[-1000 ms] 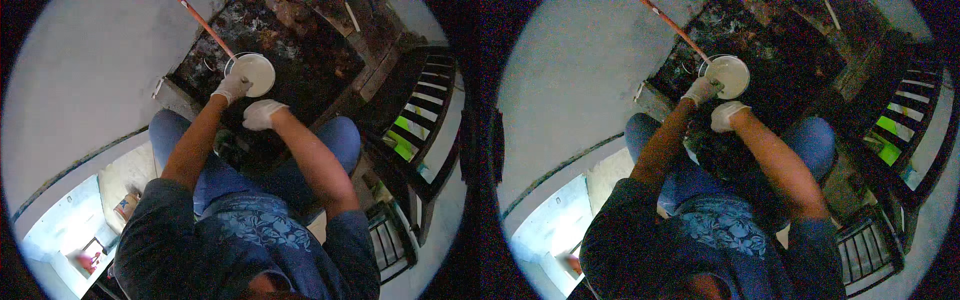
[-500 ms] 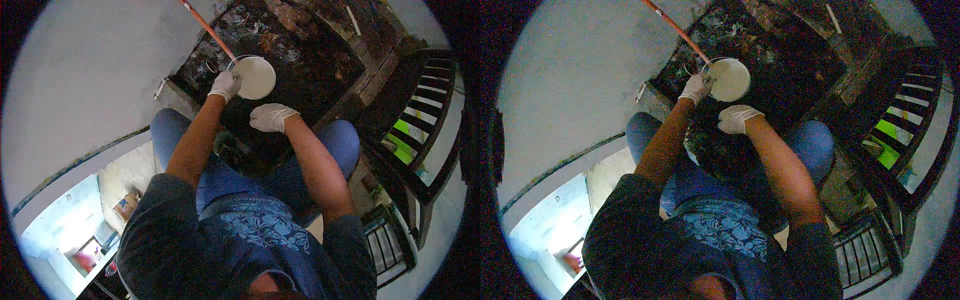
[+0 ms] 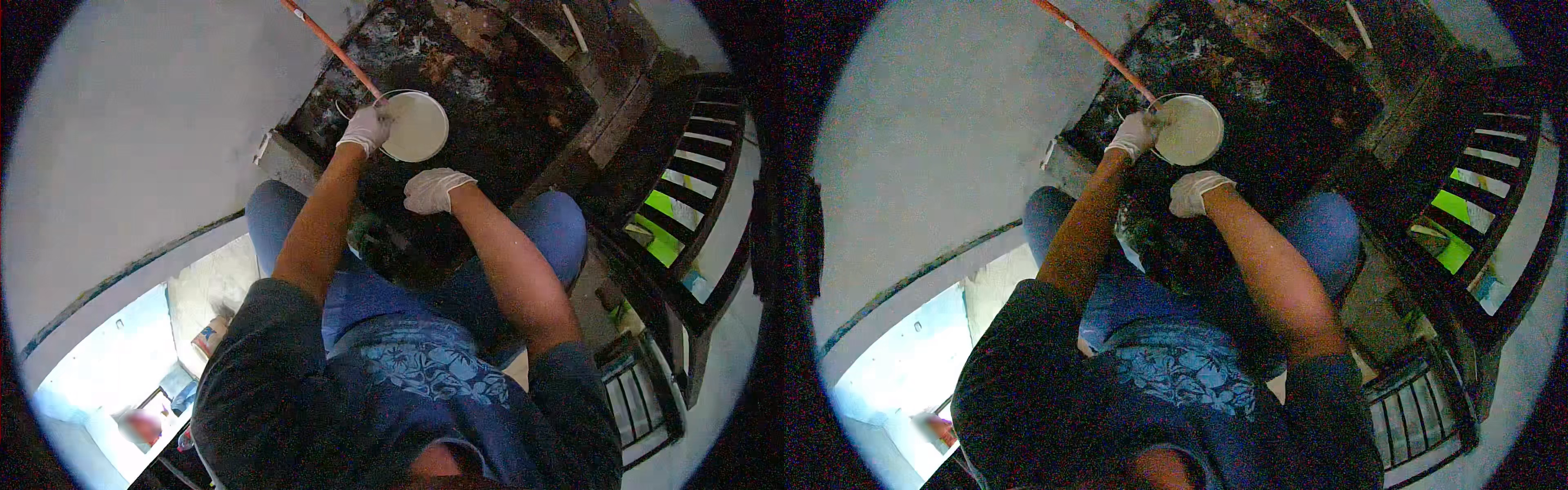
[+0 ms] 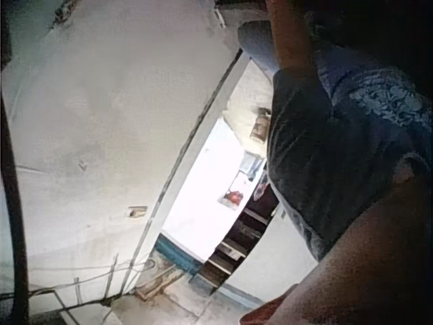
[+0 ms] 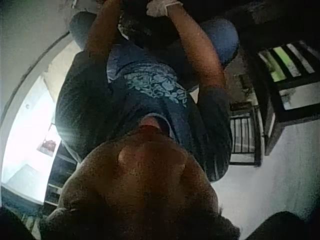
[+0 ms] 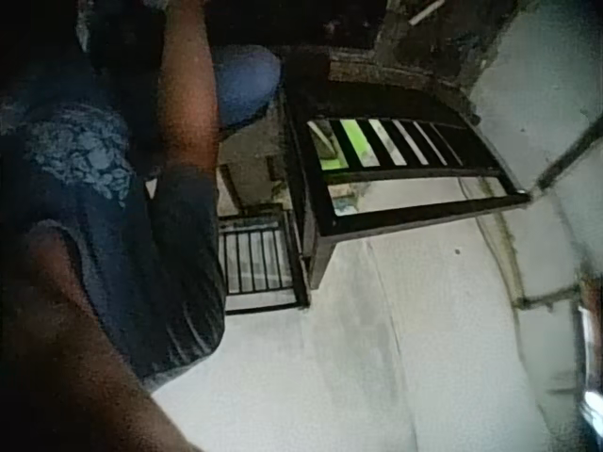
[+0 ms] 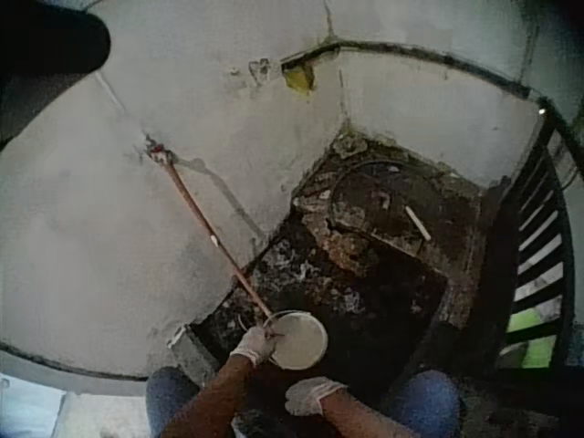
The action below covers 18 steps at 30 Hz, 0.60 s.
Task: Prepare and mix white paint in a bucket and paint tray.
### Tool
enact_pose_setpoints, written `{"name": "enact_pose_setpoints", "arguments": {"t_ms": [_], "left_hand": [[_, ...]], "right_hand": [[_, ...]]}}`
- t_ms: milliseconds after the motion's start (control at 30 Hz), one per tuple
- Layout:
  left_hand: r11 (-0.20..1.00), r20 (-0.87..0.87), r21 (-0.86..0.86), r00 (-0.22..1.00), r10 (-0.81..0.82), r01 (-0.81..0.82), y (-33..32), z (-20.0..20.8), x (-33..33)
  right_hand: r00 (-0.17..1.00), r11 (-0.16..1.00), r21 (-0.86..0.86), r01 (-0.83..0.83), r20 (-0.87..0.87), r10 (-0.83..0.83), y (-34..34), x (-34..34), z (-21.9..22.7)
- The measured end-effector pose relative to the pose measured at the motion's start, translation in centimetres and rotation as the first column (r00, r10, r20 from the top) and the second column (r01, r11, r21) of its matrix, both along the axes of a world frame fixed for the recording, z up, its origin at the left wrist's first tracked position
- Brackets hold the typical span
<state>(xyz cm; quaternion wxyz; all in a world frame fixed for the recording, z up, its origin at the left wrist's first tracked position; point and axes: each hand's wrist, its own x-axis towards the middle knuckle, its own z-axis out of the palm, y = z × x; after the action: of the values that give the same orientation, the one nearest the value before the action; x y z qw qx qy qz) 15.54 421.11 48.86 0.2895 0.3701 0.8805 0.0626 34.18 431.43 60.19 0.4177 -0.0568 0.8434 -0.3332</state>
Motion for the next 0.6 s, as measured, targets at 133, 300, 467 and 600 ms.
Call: {"name": "enact_pose_setpoints", "arguments": {"t_ms": [133,300,467,600], "left_hand": [[0.991,0.216,-0.126,0.976,-0.008,0.036,-1.1,0.3,2.6],[0.987,0.379,0.065,0.919,0.112,-0.147,2.0,3.2,3.3],[0.986,0.112,0.064,0.983,0.147,-0.155,1.0,2.1,0.3],[0.989,0.186,-0.141,0.98,0.067,-0.04,0.1,1.7,1.6]], "right_hand": [[0.998,0.998,-0.01,-0.063,-0.005,0.063,0.0,-0.6,-0.4],[0.997,0.999,0.003,-0.053,0.048,0.053,-0.1,-0.9,-0.5],[0.996,0.997,0.027,-0.078,0.051,0.076,0.0,-1.6,0.1],[0.996,0.997,0.019,-0.07,0.055,0.069,0.4,-1.7,-0.4]]}}
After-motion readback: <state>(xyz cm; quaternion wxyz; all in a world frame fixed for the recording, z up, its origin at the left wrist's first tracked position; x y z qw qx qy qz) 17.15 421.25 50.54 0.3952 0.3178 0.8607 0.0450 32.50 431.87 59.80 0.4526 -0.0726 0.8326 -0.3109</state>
